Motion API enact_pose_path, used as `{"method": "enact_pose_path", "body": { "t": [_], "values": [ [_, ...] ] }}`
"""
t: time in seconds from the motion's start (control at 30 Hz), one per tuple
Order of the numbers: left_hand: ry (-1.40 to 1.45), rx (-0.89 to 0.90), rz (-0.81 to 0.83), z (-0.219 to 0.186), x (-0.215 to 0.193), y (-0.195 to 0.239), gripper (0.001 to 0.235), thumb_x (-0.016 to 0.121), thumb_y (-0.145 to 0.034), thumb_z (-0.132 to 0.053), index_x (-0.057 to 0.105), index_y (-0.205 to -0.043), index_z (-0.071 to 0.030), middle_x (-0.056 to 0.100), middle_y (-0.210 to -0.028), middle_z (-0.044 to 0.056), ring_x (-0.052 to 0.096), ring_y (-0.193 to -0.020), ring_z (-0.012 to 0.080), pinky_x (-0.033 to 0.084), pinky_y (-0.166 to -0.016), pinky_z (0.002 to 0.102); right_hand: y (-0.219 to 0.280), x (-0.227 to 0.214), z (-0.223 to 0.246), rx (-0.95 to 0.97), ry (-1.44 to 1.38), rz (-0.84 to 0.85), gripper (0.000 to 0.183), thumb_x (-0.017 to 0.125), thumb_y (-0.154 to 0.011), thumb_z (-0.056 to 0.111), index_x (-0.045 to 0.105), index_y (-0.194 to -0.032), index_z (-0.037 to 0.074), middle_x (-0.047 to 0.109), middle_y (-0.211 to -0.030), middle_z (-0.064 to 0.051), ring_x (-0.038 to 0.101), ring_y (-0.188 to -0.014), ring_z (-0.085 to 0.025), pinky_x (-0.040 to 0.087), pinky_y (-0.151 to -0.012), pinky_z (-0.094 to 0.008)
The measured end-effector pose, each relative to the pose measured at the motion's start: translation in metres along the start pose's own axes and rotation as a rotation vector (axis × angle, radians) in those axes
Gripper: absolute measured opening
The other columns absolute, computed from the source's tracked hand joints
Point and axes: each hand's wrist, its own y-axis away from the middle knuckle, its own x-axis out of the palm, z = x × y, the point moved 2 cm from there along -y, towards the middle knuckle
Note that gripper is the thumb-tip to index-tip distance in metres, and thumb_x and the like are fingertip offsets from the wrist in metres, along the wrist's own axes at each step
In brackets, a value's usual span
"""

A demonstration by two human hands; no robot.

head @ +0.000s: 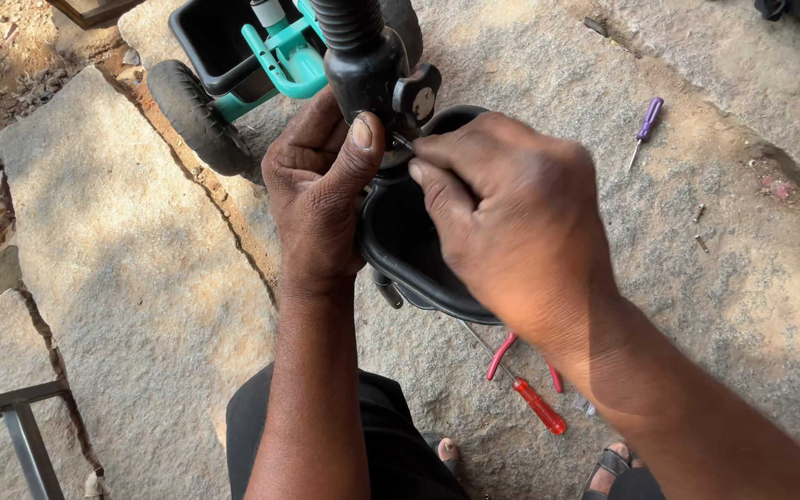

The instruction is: The person assembles a child's tricycle by inserting a metal bearing into the steering column, then attaching the handlebar assembly and securing it with a bolt. The person uses a screwdriver and pliers to complete the assembly.

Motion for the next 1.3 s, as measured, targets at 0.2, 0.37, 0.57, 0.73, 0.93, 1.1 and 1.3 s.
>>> {"method": "enact_pose_path", "body": {
  "t": [0.2,0.37,0.57,0.73,0.93,1.1,1.3],
  "values": [
    [-0.038,0.076,-0.011,-0.010,-0.008,0.004,0.054,0.082,-0.102,-0.027,0.062,-0.142,0.003,0.073,-0.132,0.017,0.068,-0.126,0.0245,0.051,-0.118,0.042,0.021,-0.051,-0.043,0.222,-0.349,-0.190,0.017,0.065,-0.108,0.003,0.068,-0.124,-0.001,0.071,-0.103,-0.013,0.070,-0.079,-0.012,0.065,-0.069,-0.025],
    [0.017,0.067,-0.057,-0.024,-0.009,0.006,0.053,0.080,-0.102,-0.024,0.064,-0.142,0.006,0.074,-0.123,0.016,0.069,-0.116,0.0216,0.054,-0.113,0.040,0.073,-0.038,-0.115,0.996,-0.732,-0.353,0.018,0.070,-0.102,0.007,0.074,-0.118,0.000,0.071,-0.096,-0.012,0.068,-0.080,-0.014,0.062,-0.072,-0.032],
    [0.071,0.055,-0.085,-0.039,-0.008,0.012,0.054,0.079,-0.102,-0.024,0.063,-0.141,0.008,0.075,-0.120,0.016,0.072,-0.110,0.0210,0.059,-0.102,0.037,0.112,0.017,-0.143,1.318,-0.700,-0.060,0.017,0.068,-0.094,0.010,0.071,-0.106,-0.001,0.075,-0.089,-0.013,0.072,-0.077,-0.019,0.062,-0.077,-0.035],
    [0.083,0.059,-0.084,-0.045,-0.001,0.011,0.054,0.080,-0.099,-0.024,0.062,-0.139,0.008,0.075,-0.118,0.017,0.074,-0.106,0.0229,0.063,-0.096,0.040,0.134,0.042,-0.141,1.144,-0.839,0.293,0.024,0.077,-0.087,0.013,0.076,-0.101,-0.007,0.075,-0.087,-0.014,0.067,-0.078,-0.022,0.055,-0.072,-0.039],
    [0.094,0.051,-0.098,-0.041,-0.002,0.012,0.053,0.079,-0.098,-0.024,0.063,-0.138,0.008,0.075,-0.118,0.018,0.074,-0.108,0.0236,0.064,-0.099,0.042,0.140,0.040,-0.148,1.205,-0.826,0.284,0.026,0.077,-0.087,0.022,0.075,-0.094,-0.003,0.076,-0.086,-0.016,0.073,-0.081,-0.022,0.060,-0.077,-0.041],
    [0.057,0.047,-0.128,-0.041,-0.003,0.013,0.053,0.080,-0.096,-0.024,0.064,-0.136,0.007,0.075,-0.118,0.017,0.074,-0.110,0.0230,0.062,-0.100,0.041,0.127,0.031,-0.147,1.261,-0.762,0.182,0.020,0.076,-0.086,0.014,0.074,-0.097,-0.002,0.077,-0.085,-0.013,0.073,-0.078,-0.021,0.062,-0.078,-0.040],
    [0.057,0.039,-0.146,-0.043,-0.004,0.014,0.055,0.081,-0.094,-0.025,0.064,-0.137,0.006,0.076,-0.119,0.017,0.074,-0.111,0.0228,0.062,-0.100,0.041,0.113,0.017,-0.135,1.107,-0.874,0.075,0.024,0.070,-0.093,0.011,0.074,-0.109,-0.006,0.075,-0.085,-0.014,0.065,-0.070,-0.018,0.053,-0.068,-0.036]
  ]
}}
